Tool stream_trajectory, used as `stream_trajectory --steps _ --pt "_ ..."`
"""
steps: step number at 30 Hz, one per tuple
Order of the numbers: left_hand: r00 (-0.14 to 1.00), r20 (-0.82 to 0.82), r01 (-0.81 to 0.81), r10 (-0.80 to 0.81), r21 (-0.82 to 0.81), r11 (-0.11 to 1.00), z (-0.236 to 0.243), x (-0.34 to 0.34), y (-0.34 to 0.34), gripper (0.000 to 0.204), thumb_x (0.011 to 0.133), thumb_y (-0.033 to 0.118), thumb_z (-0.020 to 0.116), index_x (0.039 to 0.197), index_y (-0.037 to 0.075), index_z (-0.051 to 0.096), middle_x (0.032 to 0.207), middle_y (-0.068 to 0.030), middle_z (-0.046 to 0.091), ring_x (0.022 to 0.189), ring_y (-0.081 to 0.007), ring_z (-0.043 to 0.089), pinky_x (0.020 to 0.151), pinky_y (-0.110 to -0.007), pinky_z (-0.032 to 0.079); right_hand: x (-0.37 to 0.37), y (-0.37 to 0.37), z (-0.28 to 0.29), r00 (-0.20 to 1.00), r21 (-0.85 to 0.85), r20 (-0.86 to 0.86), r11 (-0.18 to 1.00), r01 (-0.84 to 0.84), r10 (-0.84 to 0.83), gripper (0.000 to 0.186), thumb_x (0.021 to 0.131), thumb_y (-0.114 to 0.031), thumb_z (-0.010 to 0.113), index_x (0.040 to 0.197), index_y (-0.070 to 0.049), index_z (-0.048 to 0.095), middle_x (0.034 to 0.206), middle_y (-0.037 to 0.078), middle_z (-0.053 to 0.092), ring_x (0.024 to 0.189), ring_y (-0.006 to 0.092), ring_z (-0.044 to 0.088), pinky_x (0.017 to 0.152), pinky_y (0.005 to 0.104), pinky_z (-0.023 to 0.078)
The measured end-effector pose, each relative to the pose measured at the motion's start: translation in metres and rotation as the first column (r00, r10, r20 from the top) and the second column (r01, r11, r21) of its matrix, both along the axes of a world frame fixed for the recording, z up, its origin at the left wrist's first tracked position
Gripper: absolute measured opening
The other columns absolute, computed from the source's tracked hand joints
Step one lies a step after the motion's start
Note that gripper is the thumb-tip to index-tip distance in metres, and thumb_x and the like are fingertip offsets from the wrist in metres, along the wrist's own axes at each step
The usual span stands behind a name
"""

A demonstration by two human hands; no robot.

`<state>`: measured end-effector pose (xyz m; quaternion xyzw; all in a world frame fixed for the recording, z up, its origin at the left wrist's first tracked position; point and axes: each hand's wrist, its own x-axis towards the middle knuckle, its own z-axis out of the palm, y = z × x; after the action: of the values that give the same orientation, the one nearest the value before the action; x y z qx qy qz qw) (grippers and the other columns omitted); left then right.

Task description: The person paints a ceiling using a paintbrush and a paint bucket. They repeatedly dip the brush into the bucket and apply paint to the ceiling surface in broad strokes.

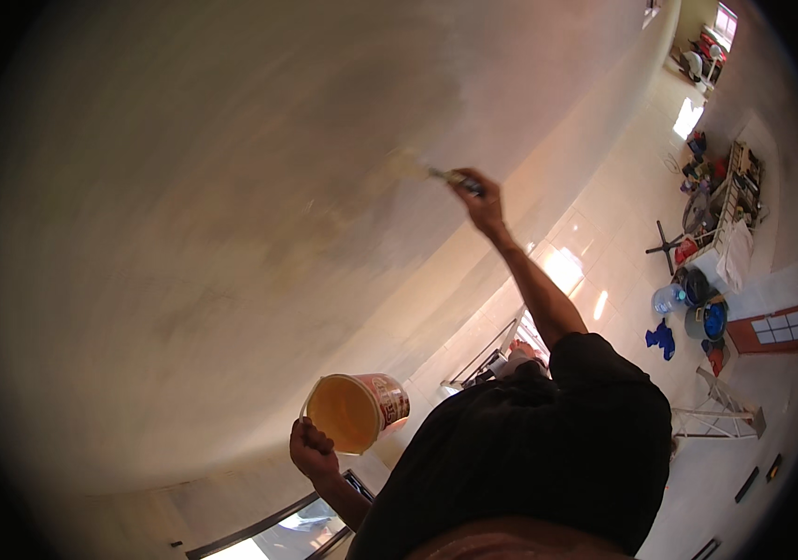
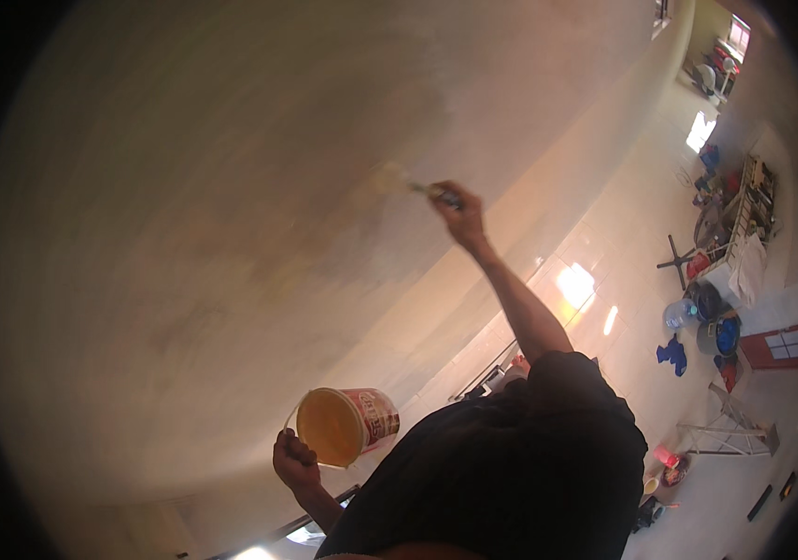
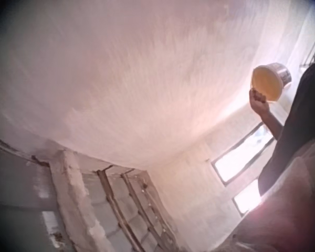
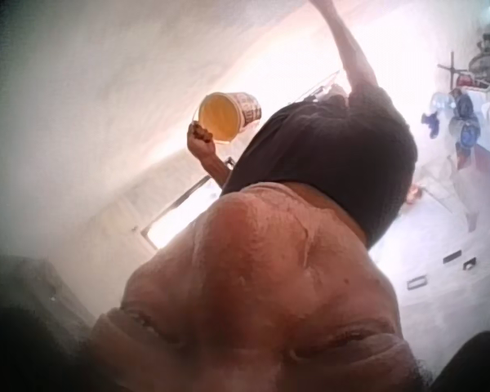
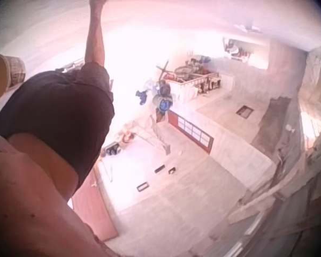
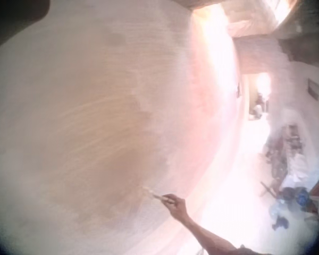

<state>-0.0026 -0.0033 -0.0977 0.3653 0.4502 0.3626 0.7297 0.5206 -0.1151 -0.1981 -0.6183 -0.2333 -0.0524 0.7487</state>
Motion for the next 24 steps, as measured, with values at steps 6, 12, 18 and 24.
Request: stream_trajectory --steps 6,12,18,24 --pt "0.998 -0.010 -0.057 0.057 0.021 0.998 0.008 0.006 -0.005 0.022 0.097 0.023 0.045 0.086 0.008 0.056 0.052 0.0095 0.028 0.040 -0.0024 0.020 0.037 -0.022 0.016 0.049 -0.019 0.047 0.830 0.085 -0.065 0.825 0.558 -0.555 0.017 0.089 -0.015 0.068 0.100 -0.003 0.063 0.069 0.000 0.058 0.059 0.0080 0.048 0.054 0.0244 0.042" --pt "0.999 0.052 -0.012 0.012 -0.002 1.000 0.007 0.004 -0.001 0.021 0.096 0.024 0.046 0.086 0.008 0.056 0.053 0.0088 0.029 0.040 -0.0027 0.021 0.037 -0.022 0.016 -0.087 0.072 0.049 0.924 -0.158 0.155 0.915 0.372 -0.350 0.021 0.087 -0.018 0.068 0.105 -0.009 0.063 0.085 0.012 0.065 0.075 0.0307 0.062 0.066 0.0401 0.048" --pt "0.997 -0.008 -0.078 0.078 -0.019 0.997 0.013 0.009 -0.003 0.021 0.096 0.024 0.046 0.087 0.008 0.056 0.053 0.0087 0.029 0.040 -0.0029 0.021 0.037 -0.021 0.017 -0.231 0.114 0.080 0.882 -0.019 0.465 0.997 -0.081 0.081 0.034 0.079 -0.006 0.073 0.112 -0.005 0.063 0.091 0.010 0.067 0.072 0.0283 0.062 0.065 0.0384 0.049" --pt "0.998 -0.010 -0.067 0.067 -0.002 0.998 0.019 0.010 -0.005 0.020 0.097 0.023 0.045 0.088 0.008 0.056 0.054 0.0088 0.029 0.040 -0.0030 0.021 0.037 -0.021 0.017 -0.168 0.108 0.066 0.826 -0.263 0.408 0.916 -0.303 0.390 0.024 0.084 -0.010 0.070 0.108 -0.010 0.066 0.087 0.006 0.067 0.072 0.0244 0.064 0.067 0.0352 0.052"
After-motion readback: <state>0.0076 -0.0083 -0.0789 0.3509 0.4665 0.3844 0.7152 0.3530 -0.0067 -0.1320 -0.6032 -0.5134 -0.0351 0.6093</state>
